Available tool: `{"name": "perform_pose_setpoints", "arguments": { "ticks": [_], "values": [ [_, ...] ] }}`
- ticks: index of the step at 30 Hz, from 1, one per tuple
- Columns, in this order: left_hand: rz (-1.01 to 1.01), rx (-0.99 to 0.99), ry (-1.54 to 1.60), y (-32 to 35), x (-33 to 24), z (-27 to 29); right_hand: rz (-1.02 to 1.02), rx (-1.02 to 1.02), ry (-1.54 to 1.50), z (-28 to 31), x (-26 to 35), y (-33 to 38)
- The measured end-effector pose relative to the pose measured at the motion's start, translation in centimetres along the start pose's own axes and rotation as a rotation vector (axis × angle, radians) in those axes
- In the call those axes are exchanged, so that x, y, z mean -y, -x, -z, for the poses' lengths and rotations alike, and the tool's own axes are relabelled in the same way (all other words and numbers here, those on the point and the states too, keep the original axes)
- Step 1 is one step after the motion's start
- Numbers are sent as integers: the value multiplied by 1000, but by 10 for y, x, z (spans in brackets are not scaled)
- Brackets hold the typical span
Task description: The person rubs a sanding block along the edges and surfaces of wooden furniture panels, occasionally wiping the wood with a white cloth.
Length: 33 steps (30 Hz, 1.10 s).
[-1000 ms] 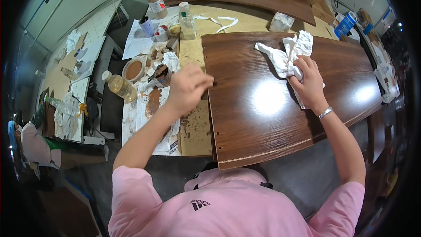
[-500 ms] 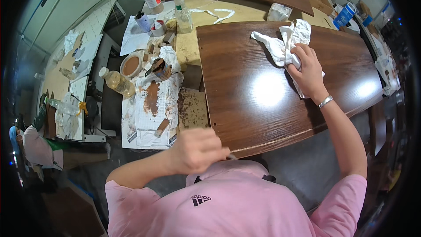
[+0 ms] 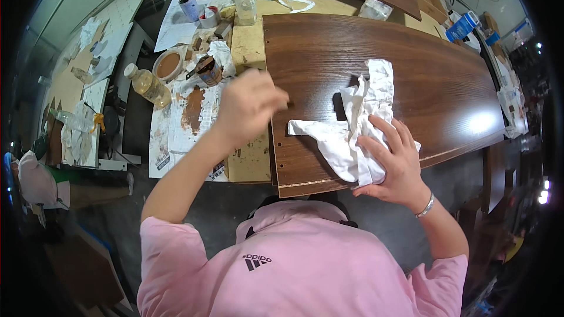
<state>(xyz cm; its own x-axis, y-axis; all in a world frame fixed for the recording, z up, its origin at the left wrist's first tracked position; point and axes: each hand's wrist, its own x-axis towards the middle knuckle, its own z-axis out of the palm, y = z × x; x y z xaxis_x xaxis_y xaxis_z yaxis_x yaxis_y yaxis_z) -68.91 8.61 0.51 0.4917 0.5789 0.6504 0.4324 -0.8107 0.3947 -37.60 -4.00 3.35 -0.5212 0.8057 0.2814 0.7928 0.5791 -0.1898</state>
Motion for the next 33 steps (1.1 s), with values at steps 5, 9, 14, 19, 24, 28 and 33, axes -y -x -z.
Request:
{"name": "perform_pose_setpoints", "arguments": {
  "ticks": [5,9,14,19,24,28,33],
  "values": [
    [11,131,47,17,-22,19,-62,-71,20,-7,9,-11],
    [115,-12,-35,5,8,12,-84,-82,-9,-11,8,-19],
    [74,125,142,43,-45,20,-108,-100,-9,-13,5,-17],
    [35,5,14,23,-11,18,-101,-119,-22,-12,9,-20],
    [-67,245,194,53,-68,39,-126,-129,-34,-13,7,-17],
    [-48,121,71,42,-26,32,-99,-130,-3,-13,8,-18],
    [-139,351,220,45,-67,39,-124,-112,-71,-10,3,-15]
  ]
}}
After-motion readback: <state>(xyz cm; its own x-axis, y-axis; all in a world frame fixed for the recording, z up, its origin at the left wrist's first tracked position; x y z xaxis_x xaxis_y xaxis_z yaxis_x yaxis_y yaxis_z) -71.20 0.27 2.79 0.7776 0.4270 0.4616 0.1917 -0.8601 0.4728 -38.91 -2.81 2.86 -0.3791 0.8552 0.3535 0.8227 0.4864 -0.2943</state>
